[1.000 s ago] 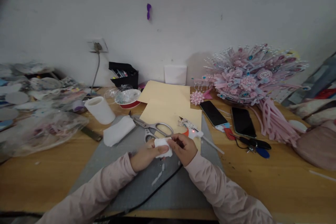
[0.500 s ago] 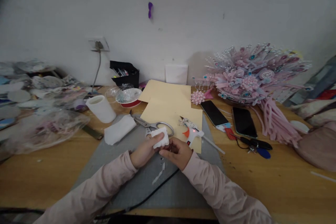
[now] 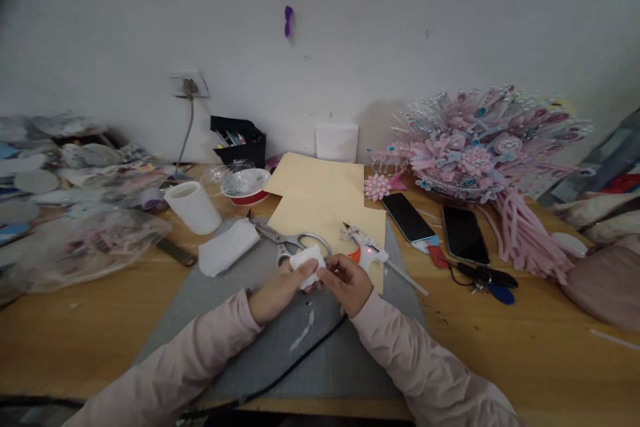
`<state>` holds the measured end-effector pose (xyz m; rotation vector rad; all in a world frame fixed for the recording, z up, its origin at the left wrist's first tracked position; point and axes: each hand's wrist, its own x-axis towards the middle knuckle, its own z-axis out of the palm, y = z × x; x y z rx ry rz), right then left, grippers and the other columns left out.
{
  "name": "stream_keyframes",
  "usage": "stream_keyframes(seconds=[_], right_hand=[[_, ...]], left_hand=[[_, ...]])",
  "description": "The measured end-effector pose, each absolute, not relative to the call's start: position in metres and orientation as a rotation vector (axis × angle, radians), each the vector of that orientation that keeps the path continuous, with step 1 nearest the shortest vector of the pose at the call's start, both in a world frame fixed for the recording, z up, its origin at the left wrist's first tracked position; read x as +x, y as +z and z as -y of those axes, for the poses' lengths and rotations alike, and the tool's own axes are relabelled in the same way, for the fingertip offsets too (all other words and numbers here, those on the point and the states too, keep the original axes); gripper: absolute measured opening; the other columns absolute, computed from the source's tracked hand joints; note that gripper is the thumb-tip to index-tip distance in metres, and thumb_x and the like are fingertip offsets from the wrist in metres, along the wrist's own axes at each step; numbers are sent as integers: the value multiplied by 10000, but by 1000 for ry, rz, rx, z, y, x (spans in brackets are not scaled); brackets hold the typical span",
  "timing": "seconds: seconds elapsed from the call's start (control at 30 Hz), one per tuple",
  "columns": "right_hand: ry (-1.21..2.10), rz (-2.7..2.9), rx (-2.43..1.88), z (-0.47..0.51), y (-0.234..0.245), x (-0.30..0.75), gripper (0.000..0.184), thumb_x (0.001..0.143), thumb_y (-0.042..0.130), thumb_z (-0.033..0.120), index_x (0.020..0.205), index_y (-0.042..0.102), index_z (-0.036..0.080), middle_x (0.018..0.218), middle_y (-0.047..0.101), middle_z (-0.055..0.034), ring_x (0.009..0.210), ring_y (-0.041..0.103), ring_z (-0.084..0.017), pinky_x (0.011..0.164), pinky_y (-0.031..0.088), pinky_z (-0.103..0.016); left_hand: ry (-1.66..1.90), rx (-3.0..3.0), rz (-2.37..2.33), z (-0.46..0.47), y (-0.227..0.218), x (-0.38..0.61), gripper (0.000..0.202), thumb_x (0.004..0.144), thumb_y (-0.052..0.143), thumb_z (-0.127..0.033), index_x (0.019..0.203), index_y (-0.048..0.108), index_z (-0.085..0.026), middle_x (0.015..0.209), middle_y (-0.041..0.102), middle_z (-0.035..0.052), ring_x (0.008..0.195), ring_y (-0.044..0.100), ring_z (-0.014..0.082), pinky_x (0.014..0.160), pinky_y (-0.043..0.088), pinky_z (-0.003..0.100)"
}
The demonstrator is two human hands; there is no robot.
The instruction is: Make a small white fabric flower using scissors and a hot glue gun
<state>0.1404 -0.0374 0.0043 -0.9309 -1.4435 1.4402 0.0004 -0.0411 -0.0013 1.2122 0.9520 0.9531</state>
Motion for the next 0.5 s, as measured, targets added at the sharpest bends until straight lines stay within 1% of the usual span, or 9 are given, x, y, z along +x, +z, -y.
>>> stream_keyframes(seconds=[0.07,0.13,0.23,0.3,0.4,0.5], right_hand=[[1409,1445,-977,35,3,143,378,626,591,550,674,482,191,523,500,40,352,308,-45,322,207,-196],[1388,1449,-1004,34,2,145,380,612,601,549,679,502,187,526,489,41,367,311,-49,331,210,-199],[1390,1475,-984,33,1,149,379,605,608,545,653,510,183,489,422,59,382,304,-52,354,225,-201],[1404,1508,-943,33,1,151,373,611,610,537,621,503,180,455,369,72,378,280,-50,360,223,-201],[1427,1548,-899,35,1,153,359,624,611,518,608,509,174,444,350,75,374,251,-44,358,213,-198],[1401,1539,-918,36,0,153,357,620,615,516,625,523,171,475,381,65,373,255,-38,344,198,-192]], left_hand=[[918,1365,-1008,42,-1,-1,448,740,438,-561,652,529,-131,564,452,-13,554,382,100,542,303,234],[913,1479,-1023,42,2,-3,422,745,441,-545,678,521,-137,590,450,-15,574,374,103,546,302,231],[925,1601,-1017,41,10,-9,382,739,471,-516,687,508,-139,606,445,-17,576,372,100,536,303,219],[865,1613,-950,40,15,-13,388,730,482,-517,658,504,-136,592,443,-17,558,376,94,517,300,210],[706,1519,-814,40,18,-17,418,677,535,-541,615,514,-128,564,456,-15,530,382,86,501,302,203],[677,1417,-796,41,18,-16,446,607,592,-563,592,520,-123,547,460,-18,517,379,79,502,302,201]])
